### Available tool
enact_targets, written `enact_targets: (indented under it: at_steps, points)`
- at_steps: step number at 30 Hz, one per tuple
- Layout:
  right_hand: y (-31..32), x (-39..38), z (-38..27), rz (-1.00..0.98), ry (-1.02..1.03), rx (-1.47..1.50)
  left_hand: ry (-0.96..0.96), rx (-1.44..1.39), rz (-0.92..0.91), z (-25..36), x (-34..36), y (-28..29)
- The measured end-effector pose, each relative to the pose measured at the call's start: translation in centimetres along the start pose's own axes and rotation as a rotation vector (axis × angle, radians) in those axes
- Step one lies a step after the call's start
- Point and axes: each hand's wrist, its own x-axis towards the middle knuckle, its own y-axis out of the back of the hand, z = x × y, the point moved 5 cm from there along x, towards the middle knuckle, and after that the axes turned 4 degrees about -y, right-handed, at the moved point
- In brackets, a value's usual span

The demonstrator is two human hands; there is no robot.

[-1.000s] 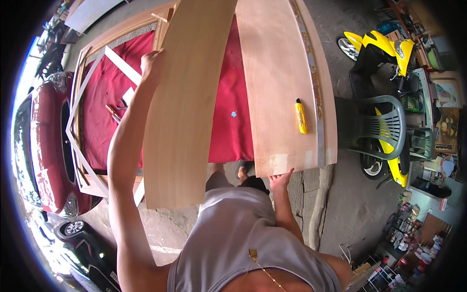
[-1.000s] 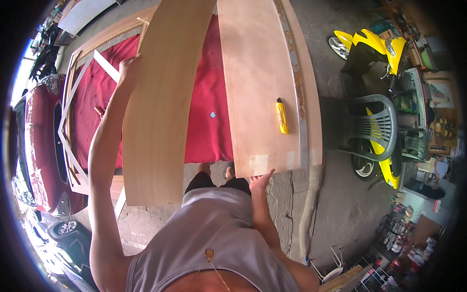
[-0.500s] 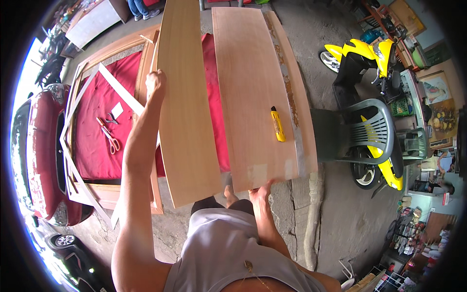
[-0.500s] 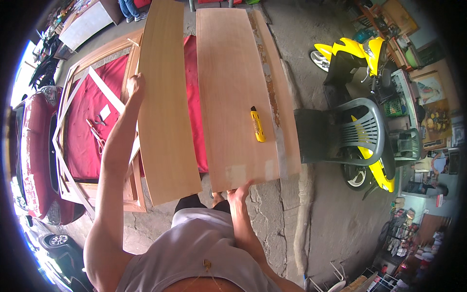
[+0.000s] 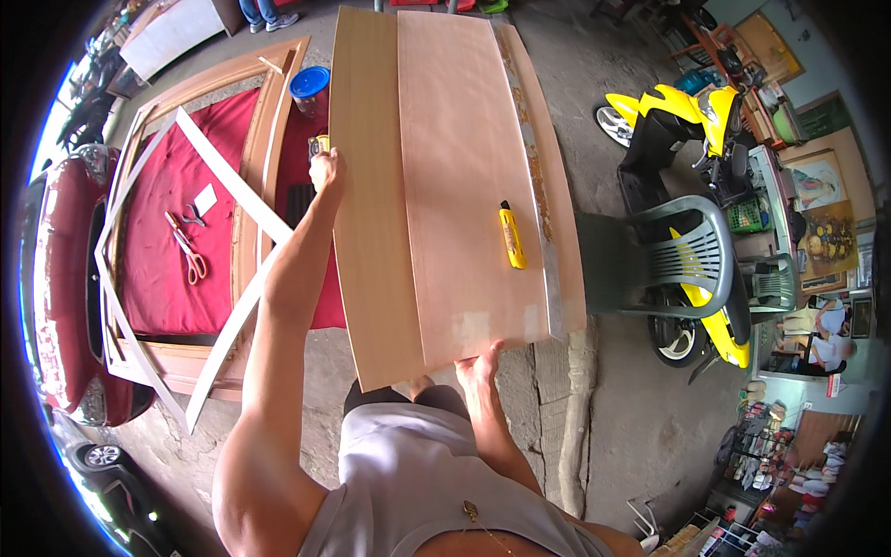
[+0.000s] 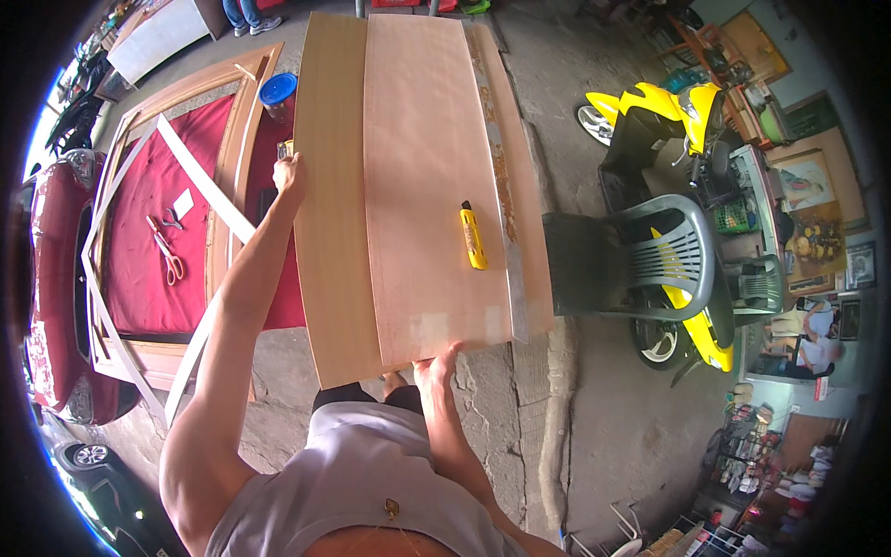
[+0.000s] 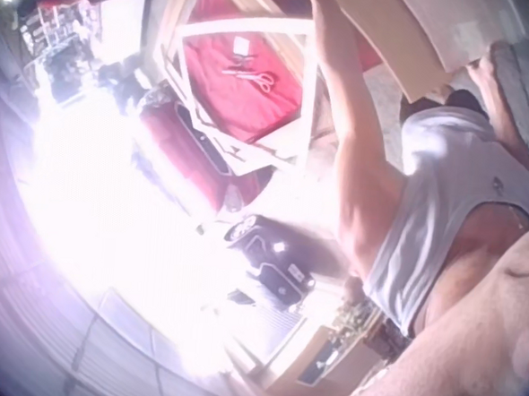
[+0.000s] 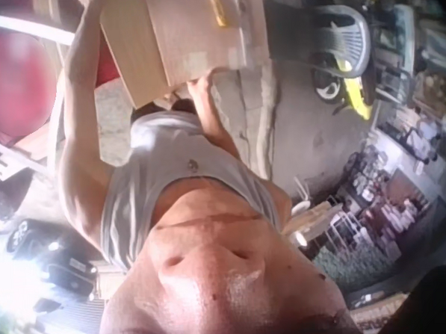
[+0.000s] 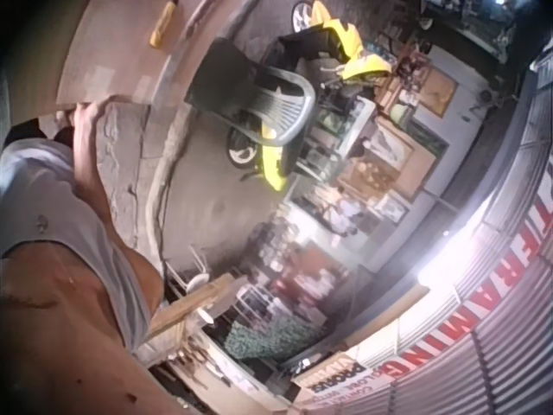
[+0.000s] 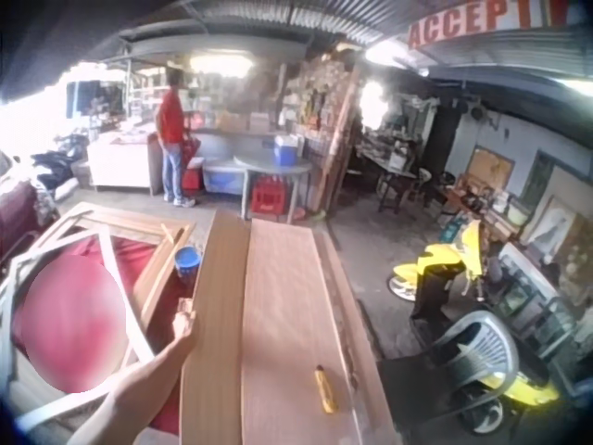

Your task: The person uses a metal ruler and a yellow utility knife to score and cut a large board on a red-covered workbench. They repeatedly align the ruler, score along its edge, and break off sections of the board. The person also retrieves a smaller board from a stack and cuts it similarly.

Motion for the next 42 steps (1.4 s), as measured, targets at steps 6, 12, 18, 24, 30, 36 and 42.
enact_targets:
  at_steps: [6, 12, 18, 24, 30, 36, 42]
  points:
    - [0.0, -0.5, -0.2, 0.019, -0.038, 0.016, 0.03, -0.145, -0.074, -1.0, -0.9, -3.8]
    - [0.5, -0.3, 0.0, 0.068, -0.089, 0.007, 0.037, -0.208, -0.127, -2.1, -1.6, -8.0]
    - [0.8, -0.1, 0.4, 0.096, -0.123, -0.003, -0.022, -0.214, -0.132, -2.8, -2.0, -10.2]
    - [0.3, -0.8, 0.1, 0.088, -0.129, -0.034, -0.012, -0.284, -0.155, -2.5, -1.7, -10.4]
    - [-0.1, -0.9, 0.1, 0.1, -0.15, -0.068, -0.163, -0.084, -0.101, -1.8, -1.1, -11.1]
    - [0.0, -1.7, -0.8, 0.122, -0.254, -0.198, -0.375, 0.177, -0.245, -0.2, -2.5, -9.4]
    - [-0.5, -4.6, -4.6, 0.108, -0.384, -1.23, -0.388, 0.482, -0.422, 2.2, -4.7, -6.9]
